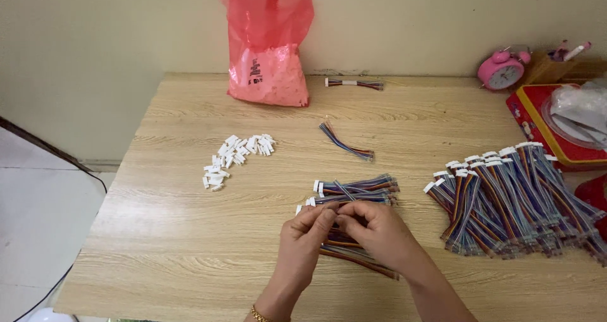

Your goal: The person assembles electronic components by inserting white plastic connectors onto the ends of multi-colored ribbon cables. They pick up a cable, align the connector, and press it into place before setting the finished assembly down on the table.

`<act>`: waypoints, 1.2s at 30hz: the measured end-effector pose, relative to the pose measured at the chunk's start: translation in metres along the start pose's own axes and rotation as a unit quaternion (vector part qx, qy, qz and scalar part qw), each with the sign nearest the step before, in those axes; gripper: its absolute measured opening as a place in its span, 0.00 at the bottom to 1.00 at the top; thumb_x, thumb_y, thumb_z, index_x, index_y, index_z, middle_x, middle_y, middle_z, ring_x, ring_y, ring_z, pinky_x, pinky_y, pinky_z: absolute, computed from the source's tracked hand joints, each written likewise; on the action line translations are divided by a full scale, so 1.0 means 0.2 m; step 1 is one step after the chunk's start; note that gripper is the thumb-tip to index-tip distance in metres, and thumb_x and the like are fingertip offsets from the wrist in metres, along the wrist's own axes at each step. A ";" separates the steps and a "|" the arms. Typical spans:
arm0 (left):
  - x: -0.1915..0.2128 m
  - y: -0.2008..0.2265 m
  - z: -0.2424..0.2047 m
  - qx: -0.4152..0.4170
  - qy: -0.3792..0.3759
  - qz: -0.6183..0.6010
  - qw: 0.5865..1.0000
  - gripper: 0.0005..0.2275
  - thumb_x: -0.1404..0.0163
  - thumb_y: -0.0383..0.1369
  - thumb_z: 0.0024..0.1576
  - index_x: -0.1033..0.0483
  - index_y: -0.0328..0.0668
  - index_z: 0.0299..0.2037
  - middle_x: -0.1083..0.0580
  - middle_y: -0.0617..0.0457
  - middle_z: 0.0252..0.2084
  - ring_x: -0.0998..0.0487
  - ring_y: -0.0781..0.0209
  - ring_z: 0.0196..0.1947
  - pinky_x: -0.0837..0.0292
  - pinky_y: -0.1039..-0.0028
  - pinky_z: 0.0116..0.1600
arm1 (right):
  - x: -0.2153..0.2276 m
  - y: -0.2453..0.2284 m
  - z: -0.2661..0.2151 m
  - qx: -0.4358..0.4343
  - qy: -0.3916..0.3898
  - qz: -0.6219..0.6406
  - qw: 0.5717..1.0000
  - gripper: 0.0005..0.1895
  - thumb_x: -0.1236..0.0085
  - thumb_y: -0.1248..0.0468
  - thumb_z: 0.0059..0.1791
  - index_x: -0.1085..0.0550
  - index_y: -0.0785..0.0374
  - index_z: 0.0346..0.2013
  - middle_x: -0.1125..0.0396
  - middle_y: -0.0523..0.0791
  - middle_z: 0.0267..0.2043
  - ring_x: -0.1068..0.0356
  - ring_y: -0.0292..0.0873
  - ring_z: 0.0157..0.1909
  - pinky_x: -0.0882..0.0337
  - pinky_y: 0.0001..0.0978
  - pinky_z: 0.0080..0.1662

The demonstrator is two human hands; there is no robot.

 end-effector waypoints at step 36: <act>0.98 0.40 0.40 -0.149 0.223 0.612 0.744 0.10 0.41 0.38 0.56 0.16 0.49 0.45 0.21 0.51 0.44 0.21 0.56 0.38 0.24 0.65 0.40 | 0.01 0.40 0.17 -0.104 -0.043 0.028 0.993 0.12 0.42 0.61 0.49 0.20 0.66 0.40 0.24 0.43 0.31 0.26 0.36 0.35 0.26 0.30 0.41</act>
Point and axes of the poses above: each hand's wrist, its own z-axis towards the middle knuckle, its own x-axis out of the back of the hand, y = z × x, the point moved 9 cm from there along z, towards the middle knuckle
